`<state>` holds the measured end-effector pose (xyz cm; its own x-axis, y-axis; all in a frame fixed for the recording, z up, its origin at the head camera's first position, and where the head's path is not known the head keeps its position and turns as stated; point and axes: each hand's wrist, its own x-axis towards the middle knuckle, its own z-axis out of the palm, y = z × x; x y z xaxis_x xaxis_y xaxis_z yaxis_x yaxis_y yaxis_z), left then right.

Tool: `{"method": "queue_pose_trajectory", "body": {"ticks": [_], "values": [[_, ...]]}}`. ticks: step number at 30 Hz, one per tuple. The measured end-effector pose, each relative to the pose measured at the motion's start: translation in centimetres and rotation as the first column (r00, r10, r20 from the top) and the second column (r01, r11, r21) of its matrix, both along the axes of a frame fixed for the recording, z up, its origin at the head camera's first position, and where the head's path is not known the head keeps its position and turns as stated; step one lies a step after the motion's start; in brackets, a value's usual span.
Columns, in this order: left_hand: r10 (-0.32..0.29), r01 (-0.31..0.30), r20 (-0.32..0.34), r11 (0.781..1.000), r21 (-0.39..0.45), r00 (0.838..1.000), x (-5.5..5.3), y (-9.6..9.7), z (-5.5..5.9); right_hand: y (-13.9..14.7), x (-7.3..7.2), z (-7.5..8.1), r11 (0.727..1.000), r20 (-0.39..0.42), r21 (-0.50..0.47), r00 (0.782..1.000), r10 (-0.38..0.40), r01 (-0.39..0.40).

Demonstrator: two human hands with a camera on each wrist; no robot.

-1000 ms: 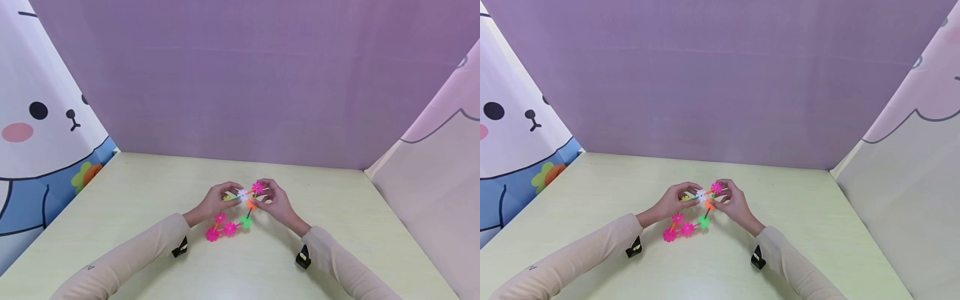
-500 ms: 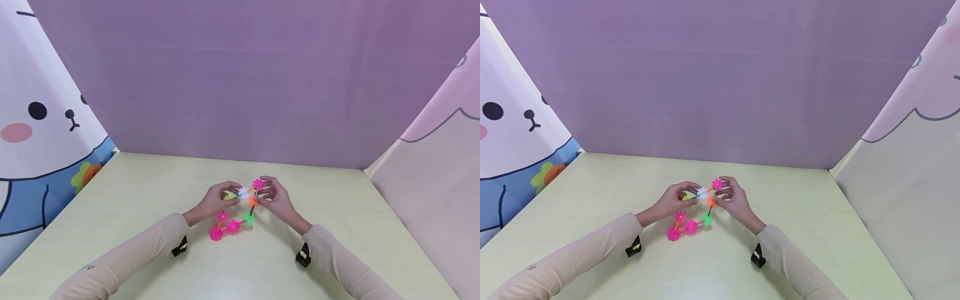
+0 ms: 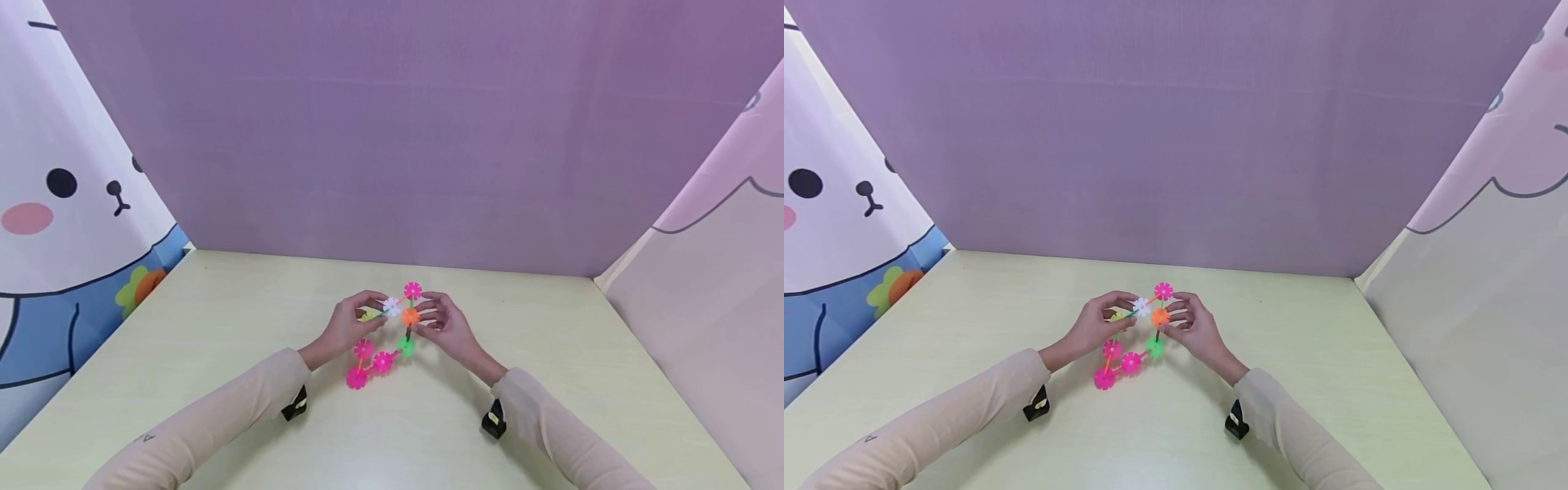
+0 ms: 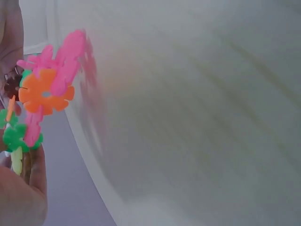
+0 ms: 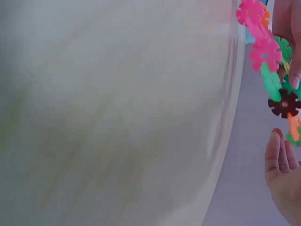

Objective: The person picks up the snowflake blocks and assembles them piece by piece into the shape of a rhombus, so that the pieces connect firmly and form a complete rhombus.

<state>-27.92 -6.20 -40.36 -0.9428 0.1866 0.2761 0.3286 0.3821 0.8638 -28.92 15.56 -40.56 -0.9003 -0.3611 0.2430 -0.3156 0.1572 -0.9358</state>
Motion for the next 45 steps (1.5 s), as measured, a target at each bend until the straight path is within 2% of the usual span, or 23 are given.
{"method": "queue_pose_trajectory", "body": {"ticks": [6,14,15,21,22,30,38,45], "values": [[0.041,-0.041,0.019,0.998,0.039,0.999,-0.2,0.1,0.0,-0.4,0.7,0.6,0.999,0.029,0.019,0.999,0.031,-0.032],[0.055,-0.056,0.026,0.997,0.055,0.998,-0.2,0.3,0.1,-1.1,2.0,2.3,0.995,-0.035,0.098,0.999,0.037,-0.034],[0.057,-0.059,0.031,0.997,0.052,0.998,0.1,0.4,0.6,-1.1,2.0,2.4,0.995,-0.041,0.1,0.999,0.033,-0.029],[0.067,-0.069,0.041,0.997,0.04,0.997,-0.1,0.3,0.6,-1.1,1.5,2.5,0.993,-0.058,0.111,0.998,0.036,-0.03],[0.069,-0.07,0.037,0.997,0.038,0.997,-0.5,0.2,0.2,-1.1,1.4,2.6,0.993,-0.058,0.114,0.998,0.037,-0.03],[0.053,-0.053,0.037,0.999,-0.001,0.998,-1.2,-0.3,0.1,-1.1,0.7,3.2,0.987,-0.081,0.156,0.995,0.05,-0.037],[0.03,-0.028,0.031,0.998,-0.058,0.999,-2.2,-0.8,0.0,-1.1,-0.5,2.9,0.983,-0.021,0.169,0.996,0.083,-0.078],[0.018,-0.014,0.073,0.998,-0.054,0.997,-2.5,-1.0,-0.1,-1.0,-1.2,2.4,0.987,0.08,0.127,0.992,0.093,-0.102]]}}
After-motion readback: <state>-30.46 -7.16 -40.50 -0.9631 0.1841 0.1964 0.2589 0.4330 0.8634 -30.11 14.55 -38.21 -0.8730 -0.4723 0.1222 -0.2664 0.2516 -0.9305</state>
